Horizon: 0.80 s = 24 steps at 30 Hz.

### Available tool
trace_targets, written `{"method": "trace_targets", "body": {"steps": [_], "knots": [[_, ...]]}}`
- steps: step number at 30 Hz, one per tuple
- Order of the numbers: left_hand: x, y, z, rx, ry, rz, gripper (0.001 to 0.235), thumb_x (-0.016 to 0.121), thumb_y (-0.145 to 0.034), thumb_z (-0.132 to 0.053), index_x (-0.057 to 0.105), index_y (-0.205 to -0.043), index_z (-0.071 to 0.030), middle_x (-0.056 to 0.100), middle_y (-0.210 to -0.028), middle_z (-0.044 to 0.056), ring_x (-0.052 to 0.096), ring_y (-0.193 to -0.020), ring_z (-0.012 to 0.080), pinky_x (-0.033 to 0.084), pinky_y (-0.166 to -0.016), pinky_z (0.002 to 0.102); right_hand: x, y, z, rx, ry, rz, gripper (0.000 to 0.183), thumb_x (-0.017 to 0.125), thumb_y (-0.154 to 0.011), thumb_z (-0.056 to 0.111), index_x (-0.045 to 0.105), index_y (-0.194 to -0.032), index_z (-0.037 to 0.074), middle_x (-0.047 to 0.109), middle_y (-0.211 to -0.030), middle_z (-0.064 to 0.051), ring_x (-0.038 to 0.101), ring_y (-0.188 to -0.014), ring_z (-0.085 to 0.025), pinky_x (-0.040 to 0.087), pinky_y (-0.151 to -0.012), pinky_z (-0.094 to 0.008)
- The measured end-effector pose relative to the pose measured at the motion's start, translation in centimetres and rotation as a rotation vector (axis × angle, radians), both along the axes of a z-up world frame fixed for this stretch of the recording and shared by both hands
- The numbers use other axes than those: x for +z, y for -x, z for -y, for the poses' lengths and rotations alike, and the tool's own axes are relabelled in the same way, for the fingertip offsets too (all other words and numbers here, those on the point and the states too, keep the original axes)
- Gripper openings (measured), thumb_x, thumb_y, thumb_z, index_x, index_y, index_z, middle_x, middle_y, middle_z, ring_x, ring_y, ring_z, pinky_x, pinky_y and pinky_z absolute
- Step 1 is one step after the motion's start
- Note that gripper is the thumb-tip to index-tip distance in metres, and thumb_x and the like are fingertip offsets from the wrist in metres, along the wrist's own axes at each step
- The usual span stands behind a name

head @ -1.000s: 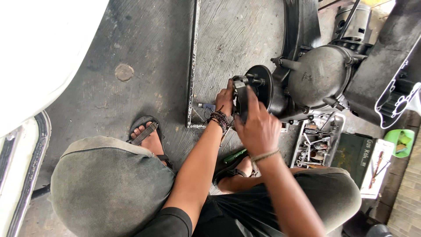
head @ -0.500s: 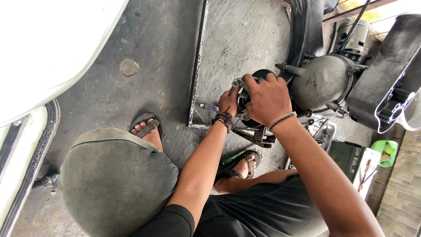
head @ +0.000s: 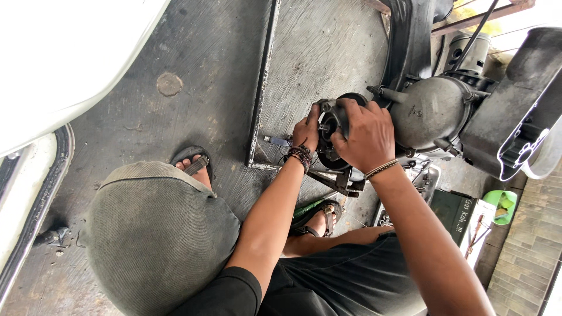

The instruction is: The person uses a wrench to loosen and remove bolts from a scooter engine component. They then detach the part, inspect it, and reattach it to the engine, tightening the bolts back into place.

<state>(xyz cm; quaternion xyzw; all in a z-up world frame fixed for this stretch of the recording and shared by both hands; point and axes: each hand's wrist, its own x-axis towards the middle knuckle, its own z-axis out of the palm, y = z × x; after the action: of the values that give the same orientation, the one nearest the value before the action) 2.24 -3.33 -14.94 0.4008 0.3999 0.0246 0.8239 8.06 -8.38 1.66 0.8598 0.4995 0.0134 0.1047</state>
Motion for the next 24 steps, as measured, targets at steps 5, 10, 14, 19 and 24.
{"method": "trace_targets", "body": {"steps": [5, 10, 14, 19, 24], "knots": [[-2.5, -1.2, 1.0, 0.021, 0.001, 0.014, 0.075, 0.044, -0.09, -0.08, 0.063, -0.074, -0.01, 0.06, -0.075, 0.016, 0.062, -0.08, 0.0327, 0.044, -0.075, 0.043, -0.5, 0.0, 0.5, 0.009, -0.066, 0.006, 0.06, 0.068, -0.066, 0.032, 0.059, -0.124, 0.018, 0.067, -0.079, -0.007, 0.062, -0.086, -0.028, 0.046, -0.078, -0.04], [-5.2, -2.1, 2.3, 0.01, 0.007, 0.014, 0.078, 0.046, -0.086, -0.083, 0.067, -0.075, -0.009, 0.066, -0.079, 0.019, 0.064, -0.087, 0.036, 0.046, -0.079, 0.044, -0.6, 0.1, 0.9, 0.01, -0.149, -0.009, 0.061, 0.069, -0.064, 0.03, 0.062, -0.124, 0.018, 0.067, -0.079, -0.007, 0.061, -0.085, -0.027, 0.045, -0.079, -0.039], [-5.3, -1.9, 2.1, 0.062, -0.002, 0.024, 0.071, 0.052, -0.088, -0.077, 0.062, -0.07, -0.009, 0.061, -0.07, 0.016, 0.063, -0.079, 0.0325, 0.046, -0.074, 0.041, -0.4, 0.5, 0.8, 0.004, -0.216, -0.046, 0.06, 0.07, -0.064, 0.024, 0.064, -0.123, 0.016, 0.067, -0.079, -0.007, 0.062, -0.085, -0.028, 0.044, -0.079, -0.04], [-4.8, -2.0, 2.0, 0.094, -0.013, 0.018, 0.065, 0.054, -0.087, -0.074, 0.058, -0.066, -0.013, 0.058, -0.063, 0.01, 0.062, -0.072, 0.0269, 0.046, -0.07, 0.037, -0.9, 0.4, 1.0, 0.004, -0.275, -0.053, 0.058, 0.071, -0.063, 0.022, 0.066, -0.121, 0.015, 0.067, -0.079, -0.008, 0.062, -0.084, -0.029, 0.043, -0.081, -0.04], [-5.3, -2.1, 2.2, 0.112, -0.001, 0.026, 0.065, 0.056, -0.087, -0.074, 0.057, -0.062, -0.013, 0.057, -0.057, 0.011, 0.063, -0.065, 0.0258, 0.047, -0.066, 0.035, -1.4, 0.5, 1.1, 0.042, -0.34, -0.044, 0.059, 0.07, -0.062, 0.017, 0.07, -0.121, 0.011, 0.068, -0.082, -0.009, 0.061, -0.086, -0.029, 0.043, -0.087, -0.041]]}}
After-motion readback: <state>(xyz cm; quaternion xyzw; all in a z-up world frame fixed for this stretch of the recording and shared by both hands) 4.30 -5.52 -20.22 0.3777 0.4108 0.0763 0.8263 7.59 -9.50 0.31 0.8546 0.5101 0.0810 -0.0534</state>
